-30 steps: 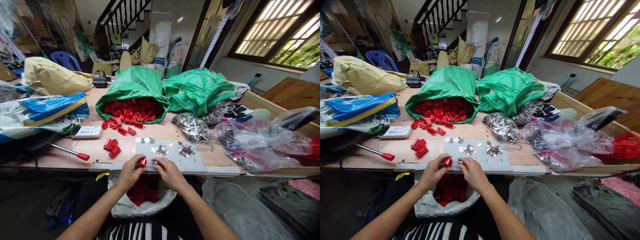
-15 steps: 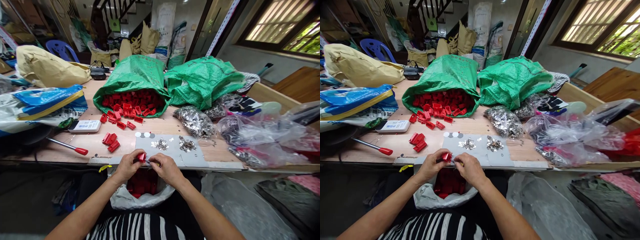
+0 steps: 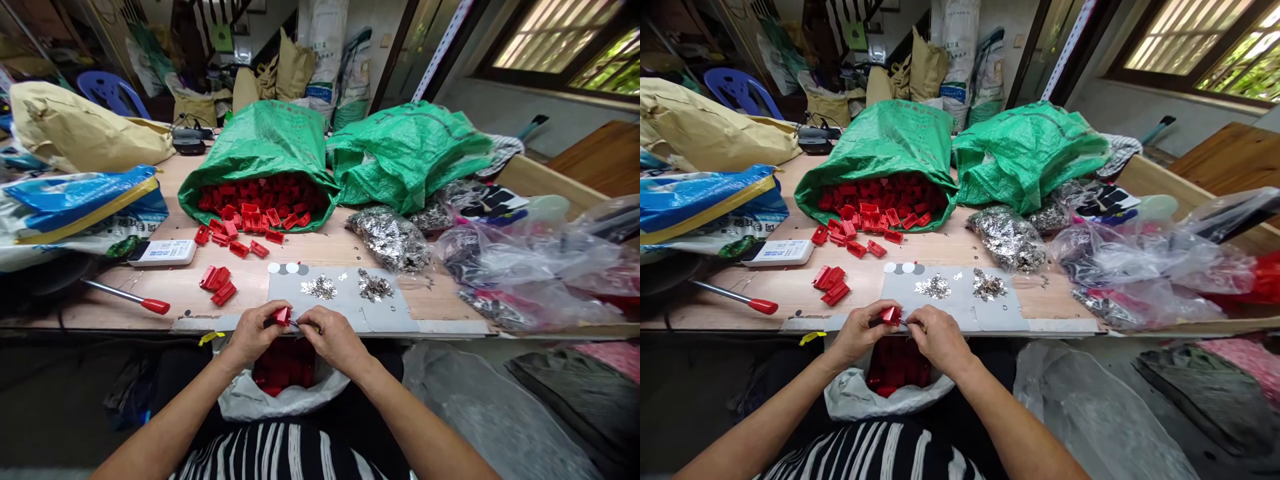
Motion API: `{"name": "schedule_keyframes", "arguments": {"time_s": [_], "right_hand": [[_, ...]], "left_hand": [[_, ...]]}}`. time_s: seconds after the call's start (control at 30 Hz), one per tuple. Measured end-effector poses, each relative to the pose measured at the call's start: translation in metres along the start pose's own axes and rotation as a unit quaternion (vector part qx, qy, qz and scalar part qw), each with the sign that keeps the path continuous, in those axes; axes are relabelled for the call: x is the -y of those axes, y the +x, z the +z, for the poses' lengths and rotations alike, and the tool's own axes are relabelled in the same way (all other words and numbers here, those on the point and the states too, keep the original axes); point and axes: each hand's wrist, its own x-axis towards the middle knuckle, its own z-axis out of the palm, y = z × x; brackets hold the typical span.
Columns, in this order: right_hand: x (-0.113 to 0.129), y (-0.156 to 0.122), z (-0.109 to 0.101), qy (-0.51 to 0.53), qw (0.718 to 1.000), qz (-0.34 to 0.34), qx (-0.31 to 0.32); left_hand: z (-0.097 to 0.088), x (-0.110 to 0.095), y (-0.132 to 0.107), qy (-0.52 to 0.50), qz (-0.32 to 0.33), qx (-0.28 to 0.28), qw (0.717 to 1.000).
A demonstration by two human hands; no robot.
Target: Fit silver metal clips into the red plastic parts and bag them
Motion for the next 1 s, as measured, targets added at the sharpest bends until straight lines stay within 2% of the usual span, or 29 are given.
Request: {"name": "schedule_keyframes", "arguments": {"time_s": [0.23,0.43,0.57,0.67,0.8,0.87,0.9,1.0], "right_hand": [[0.014,0.0,0.001,-0.048,0.998,0.05,0.011],[0.028,0.001,0.01,-0.102,0.99,0.093,0.007],[0.023,-0.001,0.01,-0.08,0.995,0.062,0.003],[0.015,-0.007,0.007,-0.025,0.999,0.026,-0.011],[0.009,-0.02,0.005,0.079,0.995,-0.031,-0.06],[0.009,-0.026,0.004,0.11,0.992,-0.027,-0.057],[0.01,-0.029,0.003,0.123,0.991,-0.021,-0.048],[0.018,-0.035,0.0,0.175,0.984,-0.025,-0.023]], "left_hand": [[0.001,0.003,-0.001,-0.009,0.013,0.001,1.0],[0.005,0.003,-0.002,-0.015,0.022,-0.008,1.0],[0.007,0.003,-0.003,-0.02,0.016,-0.014,1.0],[0.008,0.001,-0.006,-0.046,0.016,-0.04,0.998],[0.009,-0.009,-0.013,-0.135,0.013,-0.086,0.987],[0.008,-0.018,-0.017,-0.242,-0.015,-0.106,0.964],[0.008,-0.022,-0.02,-0.313,-0.039,-0.112,0.942],[0.007,-0.035,-0.026,-0.526,-0.121,-0.084,0.838]]}}
